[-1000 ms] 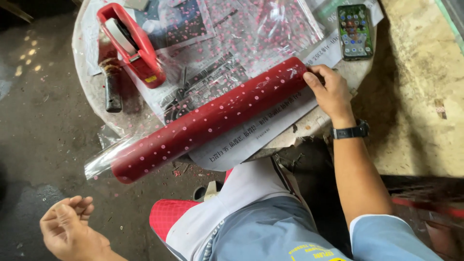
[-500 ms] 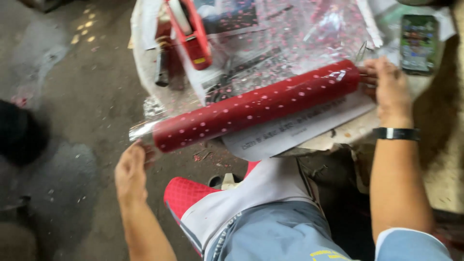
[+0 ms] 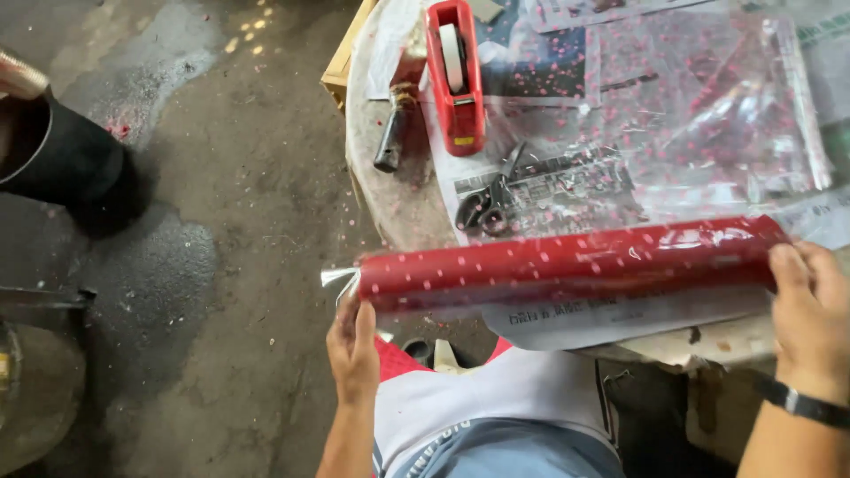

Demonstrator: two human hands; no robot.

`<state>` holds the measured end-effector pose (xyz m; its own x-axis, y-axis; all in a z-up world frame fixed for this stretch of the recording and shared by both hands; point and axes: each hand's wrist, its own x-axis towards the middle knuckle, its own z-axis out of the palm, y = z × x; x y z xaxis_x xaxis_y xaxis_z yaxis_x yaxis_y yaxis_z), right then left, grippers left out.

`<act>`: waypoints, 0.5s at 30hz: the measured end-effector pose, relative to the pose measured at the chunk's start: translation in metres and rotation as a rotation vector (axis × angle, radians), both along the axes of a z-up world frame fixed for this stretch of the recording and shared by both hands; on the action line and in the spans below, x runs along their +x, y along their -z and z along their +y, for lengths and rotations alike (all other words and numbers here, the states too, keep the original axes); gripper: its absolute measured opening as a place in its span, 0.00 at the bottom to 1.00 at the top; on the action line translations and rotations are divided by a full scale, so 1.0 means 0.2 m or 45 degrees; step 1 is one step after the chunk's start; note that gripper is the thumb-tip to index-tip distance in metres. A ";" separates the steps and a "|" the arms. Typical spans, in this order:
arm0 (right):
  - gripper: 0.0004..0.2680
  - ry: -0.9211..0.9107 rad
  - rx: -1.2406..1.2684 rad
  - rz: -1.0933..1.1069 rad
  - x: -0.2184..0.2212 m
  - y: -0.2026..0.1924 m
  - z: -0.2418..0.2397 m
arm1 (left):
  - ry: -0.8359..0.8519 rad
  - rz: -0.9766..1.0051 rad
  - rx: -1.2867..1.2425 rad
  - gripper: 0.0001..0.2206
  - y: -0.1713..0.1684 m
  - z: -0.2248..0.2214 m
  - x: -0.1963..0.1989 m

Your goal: Wrapping a large red cylindrical food package in clear plastic film, securing it with tape, and finishing the ends with a tool.

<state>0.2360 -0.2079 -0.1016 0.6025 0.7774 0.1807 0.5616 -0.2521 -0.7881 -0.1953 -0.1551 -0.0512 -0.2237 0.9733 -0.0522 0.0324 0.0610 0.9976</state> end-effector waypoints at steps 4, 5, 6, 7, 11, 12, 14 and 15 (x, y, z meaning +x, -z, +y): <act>0.12 0.110 0.033 0.229 0.09 0.21 -0.07 | -0.059 -0.067 0.218 0.16 0.21 -0.10 -0.05; 0.14 0.076 0.119 0.232 0.15 0.30 -0.09 | -0.054 -0.082 0.285 0.14 0.24 -0.12 -0.05; 0.14 0.063 0.112 0.233 0.14 0.31 -0.06 | -0.068 -0.080 0.279 0.14 0.24 -0.11 -0.04; 0.13 0.051 0.123 0.244 0.13 0.31 -0.04 | -0.096 -0.052 0.339 0.16 0.24 -0.11 -0.03; 0.12 0.037 0.191 0.290 0.07 0.30 0.00 | -0.109 0.019 0.395 0.19 0.23 -0.11 -0.03; 0.12 0.037 0.193 0.290 0.06 0.29 0.00 | -0.108 0.019 0.397 0.19 0.23 -0.10 -0.03; 0.11 0.045 0.257 0.321 0.03 0.26 0.01 | -0.052 0.018 0.444 0.19 0.24 -0.07 -0.04; 0.11 0.047 0.259 0.321 0.02 0.25 0.01 | -0.050 0.017 0.446 0.19 0.21 -0.06 -0.05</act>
<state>0.2400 -0.2060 -0.1518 0.6751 0.7175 0.1717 0.3356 -0.0914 -0.9376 -0.2046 -0.1665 -0.0929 -0.2596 0.9222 0.2866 0.0502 -0.2835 0.9577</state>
